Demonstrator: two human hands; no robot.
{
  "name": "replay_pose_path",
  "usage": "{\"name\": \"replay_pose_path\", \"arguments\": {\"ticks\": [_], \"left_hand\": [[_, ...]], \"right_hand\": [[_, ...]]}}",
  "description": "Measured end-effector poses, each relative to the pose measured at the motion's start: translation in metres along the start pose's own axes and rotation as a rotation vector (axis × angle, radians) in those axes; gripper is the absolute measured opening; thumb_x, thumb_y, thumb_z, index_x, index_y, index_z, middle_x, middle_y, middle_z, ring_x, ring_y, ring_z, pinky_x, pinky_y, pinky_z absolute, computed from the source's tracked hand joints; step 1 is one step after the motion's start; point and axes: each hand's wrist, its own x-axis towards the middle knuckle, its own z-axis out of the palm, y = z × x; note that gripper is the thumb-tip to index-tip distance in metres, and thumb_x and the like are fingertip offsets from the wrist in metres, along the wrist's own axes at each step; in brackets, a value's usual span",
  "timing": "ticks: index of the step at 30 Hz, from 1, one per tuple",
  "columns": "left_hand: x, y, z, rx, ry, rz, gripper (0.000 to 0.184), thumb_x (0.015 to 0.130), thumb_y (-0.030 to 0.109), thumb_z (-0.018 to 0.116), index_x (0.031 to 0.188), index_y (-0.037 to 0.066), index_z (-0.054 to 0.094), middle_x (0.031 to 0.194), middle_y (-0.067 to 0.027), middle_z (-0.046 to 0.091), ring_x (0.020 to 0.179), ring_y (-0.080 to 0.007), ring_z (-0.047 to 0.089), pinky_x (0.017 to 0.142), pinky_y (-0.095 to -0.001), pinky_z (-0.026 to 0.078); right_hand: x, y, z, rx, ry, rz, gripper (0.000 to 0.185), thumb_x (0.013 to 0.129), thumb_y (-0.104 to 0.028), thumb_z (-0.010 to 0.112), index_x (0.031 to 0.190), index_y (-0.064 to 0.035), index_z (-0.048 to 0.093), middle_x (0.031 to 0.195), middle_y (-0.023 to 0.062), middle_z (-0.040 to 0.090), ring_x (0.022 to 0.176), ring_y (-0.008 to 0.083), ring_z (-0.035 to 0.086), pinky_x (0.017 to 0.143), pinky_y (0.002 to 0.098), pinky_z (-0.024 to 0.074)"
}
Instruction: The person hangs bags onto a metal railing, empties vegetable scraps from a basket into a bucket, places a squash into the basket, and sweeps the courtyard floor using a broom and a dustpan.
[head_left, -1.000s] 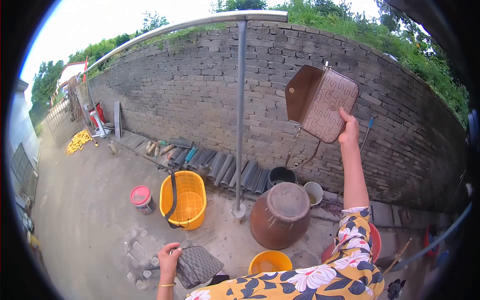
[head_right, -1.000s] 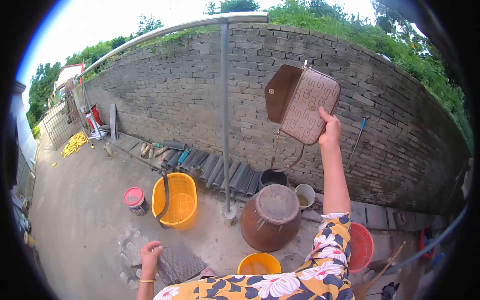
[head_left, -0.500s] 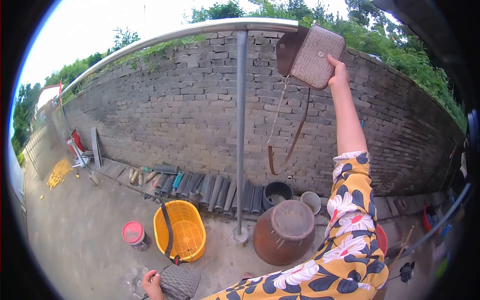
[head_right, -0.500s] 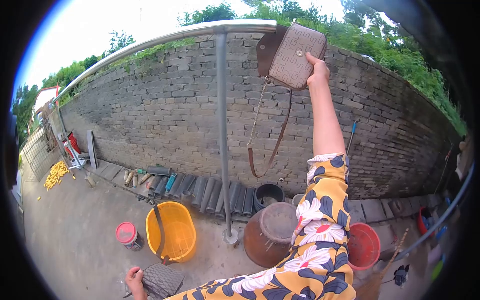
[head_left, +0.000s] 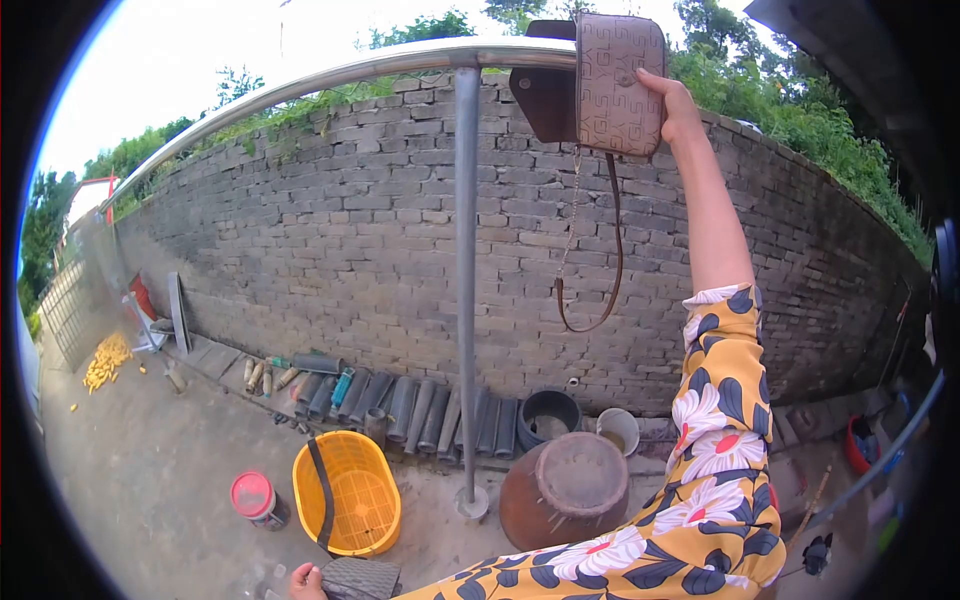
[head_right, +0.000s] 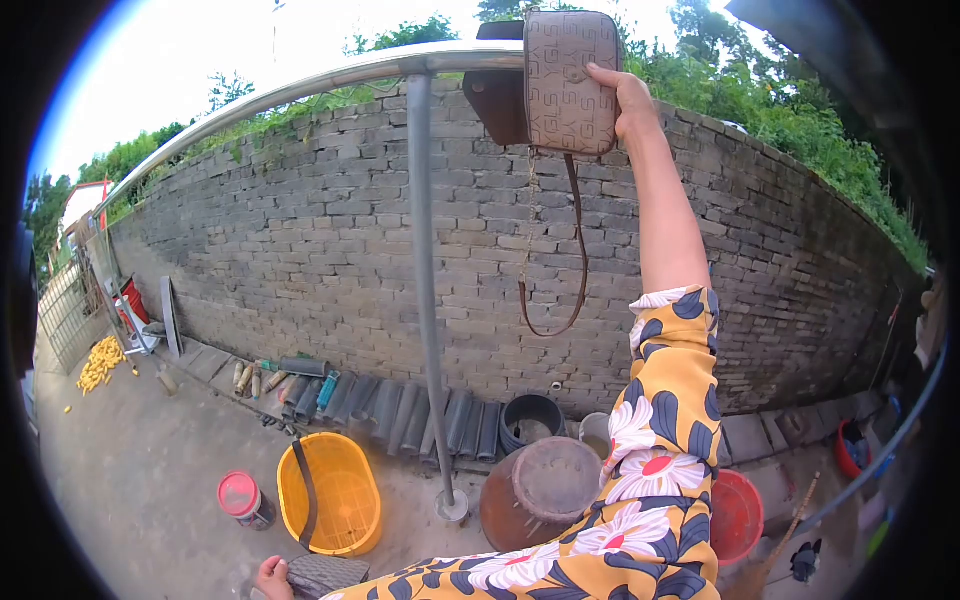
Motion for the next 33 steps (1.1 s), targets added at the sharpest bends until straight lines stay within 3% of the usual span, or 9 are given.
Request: {"name": "replay_pose_path", "arguments": {"ticks": [3,13,14,16,19,22,26,28,33], "left_hand": [[0.008,-0.022,0.02,-0.207,-0.005,-0.088,0.024,0.076,0.005,0.061,0.099,-0.004,0.059,0.09,-0.0095,0.061,0.081,-0.0178,0.054,0.075,-0.0282,0.044],[0.017,-0.029,0.039,-0.321,0.02,-0.143,0.021,0.077,0.005,0.06,0.096,-0.004,0.059,0.087,-0.0074,0.06,0.078,-0.0153,0.053,0.072,-0.0267,0.044],[0.018,-0.032,0.039,-0.306,0.02,-0.131,0.021,0.077,0.005,0.061,0.096,-0.003,0.059,0.087,-0.0072,0.06,0.078,-0.0152,0.053,0.072,-0.0266,0.044],[0.018,-0.036,0.041,-0.295,0.022,-0.12,0.021,0.077,0.005,0.061,0.096,-0.003,0.059,0.087,-0.0071,0.06,0.078,-0.0151,0.053,0.072,-0.0266,0.044],[0.015,-0.046,0.042,-0.255,0.018,-0.103,0.021,0.077,0.004,0.061,0.096,-0.003,0.059,0.087,-0.0068,0.06,0.078,-0.0147,0.053,0.071,-0.0261,0.044],[0.021,-0.055,0.039,-0.274,0.025,-0.11,0.02,0.077,0.004,0.061,0.096,-0.003,0.059,0.087,-0.0062,0.06,0.076,-0.0141,0.053,0.069,-0.0254,0.044],[0.022,-0.068,0.041,-0.279,0.036,-0.096,0.02,0.077,0.005,0.061,0.096,-0.002,0.059,0.087,-0.0057,0.059,0.076,-0.0138,0.053,0.069,-0.025,0.045],[0.016,-0.076,0.043,-0.274,0.039,-0.098,0.02,0.077,0.005,0.062,0.096,-0.002,0.059,0.087,-0.0057,0.059,0.076,-0.0138,0.053,0.069,-0.025,0.045],[0.01,-0.06,0.044,-0.304,0.056,-0.164,0.02,0.077,0.006,0.061,0.096,-0.002,0.059,0.089,-0.0067,0.059,0.079,-0.0152,0.053,0.071,-0.0261,0.044]], "right_hand": [[0.008,0.007,0.008,-0.034,-0.09,-0.02,0.032,0.076,-0.022,0.064,0.097,0.0014,0.058,0.093,0.0113,0.062,0.082,0.0197,0.061,0.077,0.0316,0.0479],[0.01,-0.004,0.021,-0.252,-0.287,-0.049,0.046,0.074,-0.035,0.066,0.101,0.0005,0.056,0.089,0.0101,0.061,0.079,0.0163,0.061,0.071,0.0275,0.0497],[0.01,-0.007,0.024,-0.253,-0.287,-0.049,0.046,0.074,-0.035,0.066,0.101,0.0005,0.056,0.089,0.0101,0.061,0.079,0.0163,0.061,0.071,0.0275,0.0497],[0.015,-0.013,0.036,-0.305,-0.23,-0.295,0.054,0.074,-0.035,0.066,0.109,0.0021,0.05,0.095,0.0112,0.059,0.082,0.0169,0.059,0.073,0.0292,0.0494],[0.013,-0.005,0.056,-0.427,-0.079,-0.37,0.051,0.078,-0.032,0.063,0.114,-0.001,0.047,0.097,0.0089,0.056,0.085,0.0135,0.056,0.072,0.0258,0.0478],[0.005,0.003,0.054,-0.424,-0.068,-0.491,0.051,0.076,-0.03,0.065,0.114,-0.0002,0.047,0.098,0.0102,0.055,0.087,0.0147,0.055,0.073,0.0265,0.0473],[0.012,0.015,0.04,-0.399,-0.102,-0.479,0.053,0.074,-0.029,0.067,0.113,0.0005,0.047,0.098,0.0106,0.055,0.087,0.0155,0.056,0.074,0.0277,0.0469],[0.012,0.008,0.044,-0.256,-0.116,-0.303,0.056,0.073,-0.032,0.068,0.113,0.0005,0.047,0.098,0.0104,0.056,0.087,0.0159,0.055,0.076,0.0283,0.0459],[0.004,0.005,0.056,-0.464,-0.048,-0.477,0.059,0.075,-0.038,0.064,0.116,-0.0001,0.045,0.103,0.0113,0.054,0.091,0.0178,0.054,0.079,0.0287,0.0442]]}}
